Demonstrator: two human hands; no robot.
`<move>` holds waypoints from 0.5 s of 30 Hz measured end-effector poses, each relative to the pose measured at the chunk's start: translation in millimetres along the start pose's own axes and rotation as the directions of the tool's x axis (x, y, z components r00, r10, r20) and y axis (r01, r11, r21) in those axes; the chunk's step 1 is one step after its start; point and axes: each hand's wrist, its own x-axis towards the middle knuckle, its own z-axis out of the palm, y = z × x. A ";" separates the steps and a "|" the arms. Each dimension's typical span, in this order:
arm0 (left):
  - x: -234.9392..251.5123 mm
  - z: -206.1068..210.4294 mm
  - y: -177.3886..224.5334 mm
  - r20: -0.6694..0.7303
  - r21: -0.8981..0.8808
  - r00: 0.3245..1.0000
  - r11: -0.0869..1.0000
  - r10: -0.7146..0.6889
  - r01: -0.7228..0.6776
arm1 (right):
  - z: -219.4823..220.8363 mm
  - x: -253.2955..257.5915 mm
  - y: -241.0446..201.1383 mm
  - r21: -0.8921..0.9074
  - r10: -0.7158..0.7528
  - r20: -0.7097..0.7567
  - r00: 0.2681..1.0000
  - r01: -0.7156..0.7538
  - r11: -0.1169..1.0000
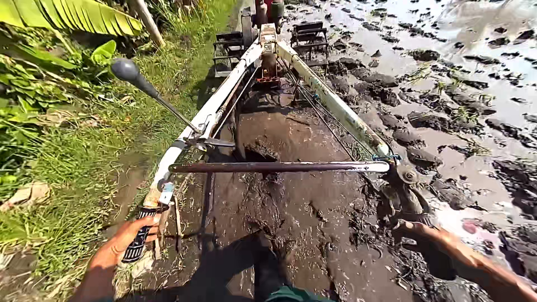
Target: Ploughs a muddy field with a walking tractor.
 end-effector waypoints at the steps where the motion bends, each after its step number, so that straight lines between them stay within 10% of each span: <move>1: 15.1 0.3 10.3 0.011 0.006 1.000 1.000 0.000 0.000 | 4.0 13.2 -10.4 -0.024 -0.011 0.009 1.000 0.011 1.000; 15: 205.4 22.0 195.1 0.103 0.053 0.992 0.995 0.075 -0.081 | 59.8 206.2 -184.9 -0.071 -0.034 0.016 0.999 0.035 0.997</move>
